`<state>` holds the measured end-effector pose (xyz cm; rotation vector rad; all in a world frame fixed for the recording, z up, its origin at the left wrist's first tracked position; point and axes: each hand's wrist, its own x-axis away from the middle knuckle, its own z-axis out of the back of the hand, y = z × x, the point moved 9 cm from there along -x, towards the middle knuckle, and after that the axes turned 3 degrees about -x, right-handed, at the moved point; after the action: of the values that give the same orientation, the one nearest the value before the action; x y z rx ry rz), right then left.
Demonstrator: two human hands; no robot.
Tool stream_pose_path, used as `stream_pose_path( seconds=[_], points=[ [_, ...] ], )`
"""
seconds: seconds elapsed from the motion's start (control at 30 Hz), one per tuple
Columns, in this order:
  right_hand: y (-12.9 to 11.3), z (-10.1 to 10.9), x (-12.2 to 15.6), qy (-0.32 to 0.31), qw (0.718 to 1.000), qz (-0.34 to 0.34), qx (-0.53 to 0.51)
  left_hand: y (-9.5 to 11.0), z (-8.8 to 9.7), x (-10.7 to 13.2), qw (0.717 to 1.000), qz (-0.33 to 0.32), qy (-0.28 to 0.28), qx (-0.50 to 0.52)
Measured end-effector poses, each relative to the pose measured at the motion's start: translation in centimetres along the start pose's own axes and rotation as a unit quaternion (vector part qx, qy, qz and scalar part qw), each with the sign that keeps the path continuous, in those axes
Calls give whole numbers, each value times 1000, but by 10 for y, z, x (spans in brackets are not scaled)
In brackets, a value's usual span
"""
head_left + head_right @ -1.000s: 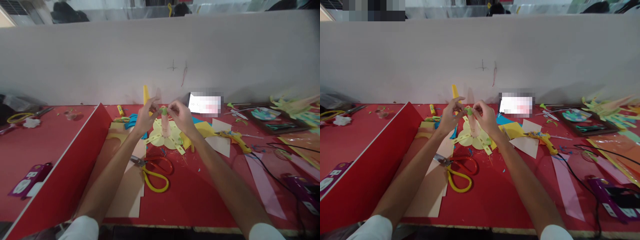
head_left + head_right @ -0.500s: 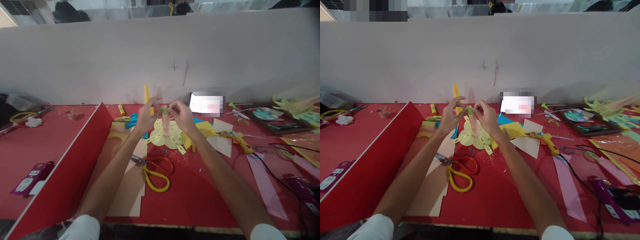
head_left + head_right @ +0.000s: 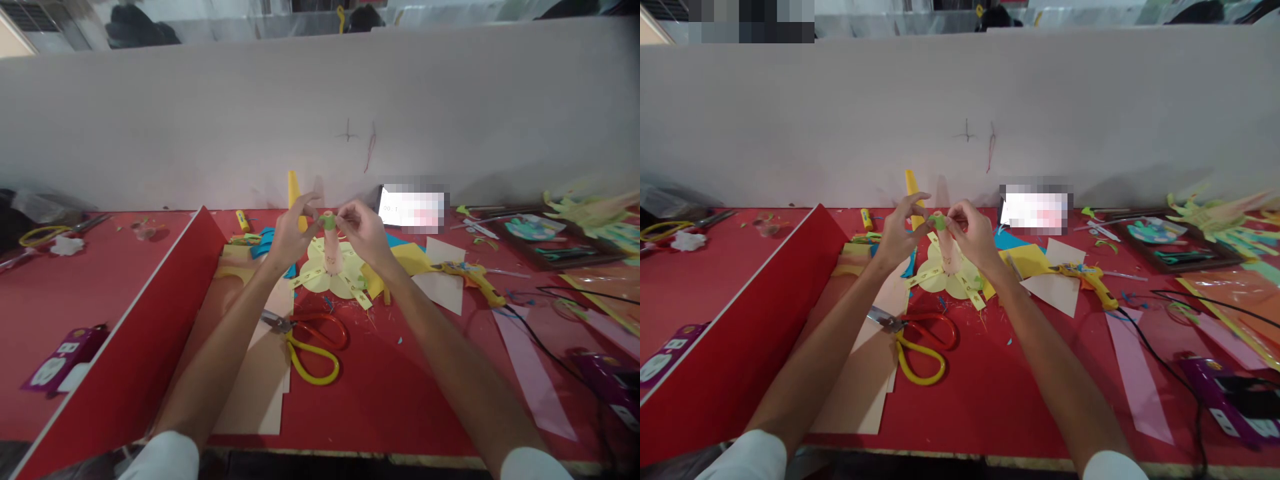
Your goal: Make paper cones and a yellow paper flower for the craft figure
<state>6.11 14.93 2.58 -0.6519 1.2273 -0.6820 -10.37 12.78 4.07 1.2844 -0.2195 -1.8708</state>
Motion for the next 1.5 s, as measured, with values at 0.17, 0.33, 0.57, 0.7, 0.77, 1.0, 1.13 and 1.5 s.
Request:
stream_pose_path(
  seconds=[0.17,0.33,0.57,0.7,0.77,1.0,1.13,1.5],
  points=[
    [4,6,-1,8,997,-22,-79,-1,1,0,1000,11,-2,2],
    [4,4,-3,-3,998,-14,-59,1,1,0,1000,8,-3,1],
    [-5,16,-1,64,998,5,19,4,2,-1,1000,13,1,0],
    [-1,27,-2,89,995,-3,41,2,2,-1,1000,16,2,5],
    [4,34,-3,105,993,-3,54,1,2,-1,1000,18,3,3],
    [34,48,-2,91,972,-61,209,-2,1,0,1000,6,0,4],
    [65,43,8,-62,917,-162,360,6,10,-3,999,-27,30,-23],
    [48,64,26,-98,898,-139,405,43,36,-4,988,-63,135,-31]
  ],
)
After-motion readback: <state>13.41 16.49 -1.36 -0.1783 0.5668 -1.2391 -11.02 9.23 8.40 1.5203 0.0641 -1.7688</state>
